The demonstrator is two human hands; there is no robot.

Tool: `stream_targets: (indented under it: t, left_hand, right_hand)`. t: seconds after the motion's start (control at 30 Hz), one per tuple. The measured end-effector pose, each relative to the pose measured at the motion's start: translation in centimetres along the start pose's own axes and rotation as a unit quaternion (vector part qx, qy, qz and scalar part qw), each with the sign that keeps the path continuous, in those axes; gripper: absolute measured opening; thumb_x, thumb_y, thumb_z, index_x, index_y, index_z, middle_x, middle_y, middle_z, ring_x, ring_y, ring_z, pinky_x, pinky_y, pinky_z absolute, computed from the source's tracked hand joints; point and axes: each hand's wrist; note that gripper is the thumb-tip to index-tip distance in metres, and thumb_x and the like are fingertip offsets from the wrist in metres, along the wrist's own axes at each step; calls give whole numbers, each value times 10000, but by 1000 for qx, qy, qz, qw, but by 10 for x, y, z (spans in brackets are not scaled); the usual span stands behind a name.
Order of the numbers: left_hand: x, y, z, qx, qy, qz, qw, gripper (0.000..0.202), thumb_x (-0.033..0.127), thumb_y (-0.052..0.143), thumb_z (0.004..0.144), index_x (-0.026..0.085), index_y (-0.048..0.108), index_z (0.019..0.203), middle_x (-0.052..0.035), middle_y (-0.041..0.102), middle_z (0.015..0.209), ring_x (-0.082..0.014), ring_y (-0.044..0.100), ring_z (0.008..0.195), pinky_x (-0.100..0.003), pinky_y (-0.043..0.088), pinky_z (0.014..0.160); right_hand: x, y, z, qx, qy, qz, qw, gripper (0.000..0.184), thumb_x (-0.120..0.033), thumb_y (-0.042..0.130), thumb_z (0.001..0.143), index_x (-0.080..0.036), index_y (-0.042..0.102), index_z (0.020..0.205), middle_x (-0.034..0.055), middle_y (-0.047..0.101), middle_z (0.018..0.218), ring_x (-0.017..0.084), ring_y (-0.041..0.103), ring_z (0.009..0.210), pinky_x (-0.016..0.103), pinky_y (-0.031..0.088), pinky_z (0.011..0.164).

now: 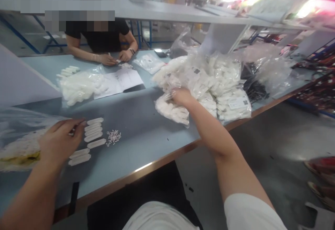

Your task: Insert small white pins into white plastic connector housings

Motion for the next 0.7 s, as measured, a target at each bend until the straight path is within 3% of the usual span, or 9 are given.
stream_targets:
  t: [0.2,0.27,0.37,0.4,0.5,0.57,0.63,0.7]
  left_hand:
    - [0,-5,-5,-63,-50,-6,997,240,364,516,940,237,717,971,-3,752,883,-154,692,829,-242,512,749]
    - [2,-10,-4,-122,-60,-18,991,229,351,508,952,248,693,1037,2,748,966,-158,688,907,-259,516,817]
    - [5,-16,-3,-148,-77,-33,985,252,353,484,963,239,694,1045,-16,743,985,-174,686,938,-276,517,832]
    - [6,-17,-3,-153,-82,-42,984,262,356,481,963,234,698,1045,-27,743,988,-180,687,934,-283,517,833]
    - [12,-19,-2,-136,-108,-71,982,265,353,488,949,234,720,994,-44,749,960,-184,692,899,-281,516,806]
    - [22,-23,2,-132,-125,-89,979,271,369,485,952,246,725,985,-37,750,961,-169,690,868,-268,513,780]
    - [36,-29,8,-137,-130,-132,973,284,386,481,951,253,729,988,-26,749,929,-151,677,786,-251,505,711]
    - [54,-36,16,-194,-128,-209,950,279,428,512,933,262,723,1008,-7,742,893,-137,650,711,-249,500,673]
  right_hand:
    - [4,2,9,14,-9,8,1000,222,-268,637,813,-157,739,975,121,752,1023,238,683,911,268,478,732]
    - [10,-4,1,40,-18,16,999,224,-269,609,831,-150,736,970,125,748,1000,239,677,908,279,469,731]
    - [22,-18,-23,78,-39,36,996,183,-265,619,824,-193,736,944,92,748,941,235,669,853,295,455,688]
    - [26,-24,-34,118,-56,59,990,153,-261,632,817,-224,735,923,64,746,903,226,662,811,296,445,667]
    - [29,-43,-72,280,-38,121,952,151,-277,709,781,-264,728,930,40,730,820,218,631,726,322,423,642]
    - [18,-55,-96,384,-47,183,904,152,-317,732,787,-268,729,931,50,718,819,201,616,719,330,428,649]
    - [-6,-62,-111,399,-63,292,867,139,-333,715,815,-277,720,943,31,699,824,153,582,652,297,431,598]
    - [-37,-60,-114,314,-125,412,846,156,-332,733,792,-269,710,932,-14,664,759,109,522,557,250,394,501]
Point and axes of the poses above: each hand's wrist, its own z-axis towards the middle knuckle, its own y-axis out of the palm, x = y × z
